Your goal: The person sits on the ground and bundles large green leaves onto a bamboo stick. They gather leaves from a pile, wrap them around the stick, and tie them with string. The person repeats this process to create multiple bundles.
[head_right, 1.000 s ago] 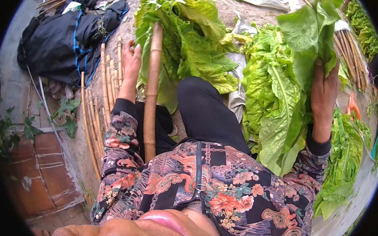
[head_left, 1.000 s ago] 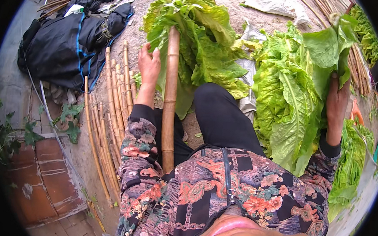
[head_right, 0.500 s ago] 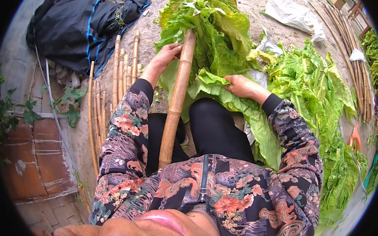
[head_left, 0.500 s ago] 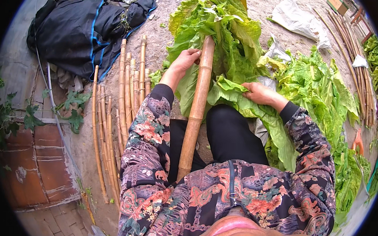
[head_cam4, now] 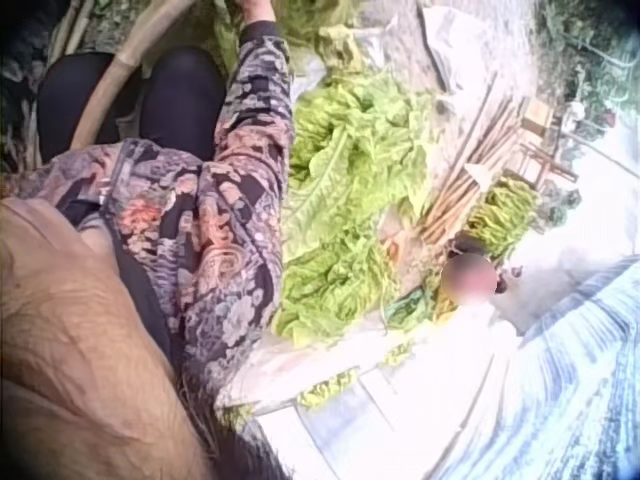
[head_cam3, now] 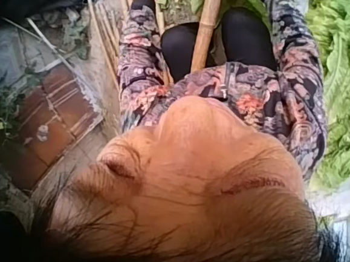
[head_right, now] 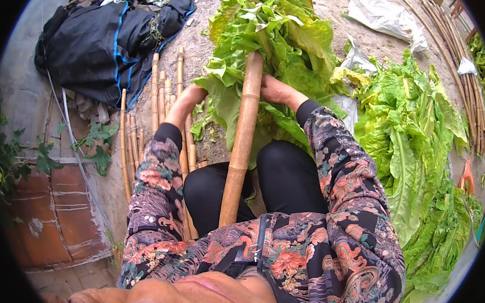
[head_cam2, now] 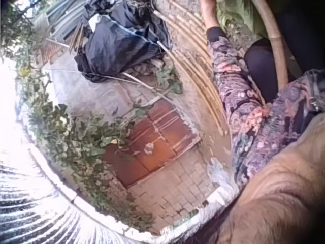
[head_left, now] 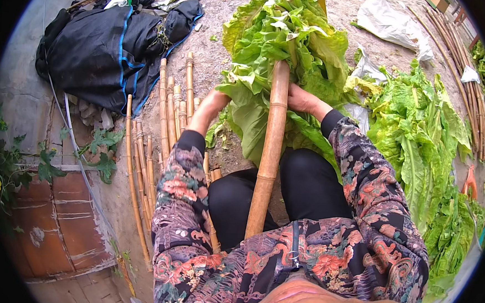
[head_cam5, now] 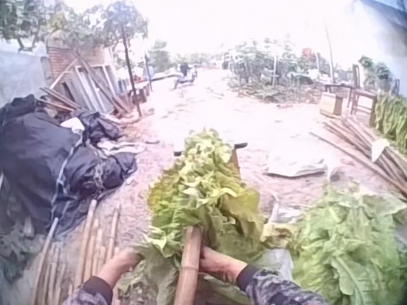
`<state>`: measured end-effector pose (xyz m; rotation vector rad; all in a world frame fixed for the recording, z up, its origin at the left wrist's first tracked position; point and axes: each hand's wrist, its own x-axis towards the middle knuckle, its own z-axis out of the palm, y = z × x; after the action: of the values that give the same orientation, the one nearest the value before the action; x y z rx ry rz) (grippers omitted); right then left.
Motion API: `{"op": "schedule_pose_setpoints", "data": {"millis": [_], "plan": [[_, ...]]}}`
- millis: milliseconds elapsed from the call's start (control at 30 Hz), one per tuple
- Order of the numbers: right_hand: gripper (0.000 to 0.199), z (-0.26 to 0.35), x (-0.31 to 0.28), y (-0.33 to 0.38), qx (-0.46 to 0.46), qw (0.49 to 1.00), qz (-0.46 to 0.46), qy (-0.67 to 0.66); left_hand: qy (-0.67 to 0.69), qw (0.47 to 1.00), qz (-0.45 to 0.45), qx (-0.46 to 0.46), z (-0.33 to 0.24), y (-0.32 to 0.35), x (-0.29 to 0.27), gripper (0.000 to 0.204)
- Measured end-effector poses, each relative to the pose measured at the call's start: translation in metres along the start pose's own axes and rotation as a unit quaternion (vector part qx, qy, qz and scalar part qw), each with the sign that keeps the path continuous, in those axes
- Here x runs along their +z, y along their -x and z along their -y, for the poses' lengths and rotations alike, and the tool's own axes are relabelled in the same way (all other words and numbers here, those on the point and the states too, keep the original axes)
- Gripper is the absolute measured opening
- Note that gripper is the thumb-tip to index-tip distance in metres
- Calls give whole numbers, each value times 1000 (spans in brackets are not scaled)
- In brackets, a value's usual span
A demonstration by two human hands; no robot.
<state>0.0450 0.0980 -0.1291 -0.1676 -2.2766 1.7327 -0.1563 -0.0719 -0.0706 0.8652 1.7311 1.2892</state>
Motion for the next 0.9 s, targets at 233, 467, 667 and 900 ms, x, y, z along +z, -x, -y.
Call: {"op": "schedule_pose_setpoints", "data": {"millis": [233, 467, 667, 900], "plan": [[21, -24, 6, -7, 54, 979, -190, -39, -533, 806, 15, 256, -139, -59, 57, 15], [33, -45, 26, -74, -199, 902, -359, -137, -343, 905, -45, 247, -101, 28, 182, 11], [29, 19, -75, 121, 24, 915, -278, 293, -448, 819, -59, 355, -77, 37, 202, 14], [50, -41, -188, 385, 417, 576, -315, 629, -458, 826, -61, 322, -80, 35, 216, 15]]}}
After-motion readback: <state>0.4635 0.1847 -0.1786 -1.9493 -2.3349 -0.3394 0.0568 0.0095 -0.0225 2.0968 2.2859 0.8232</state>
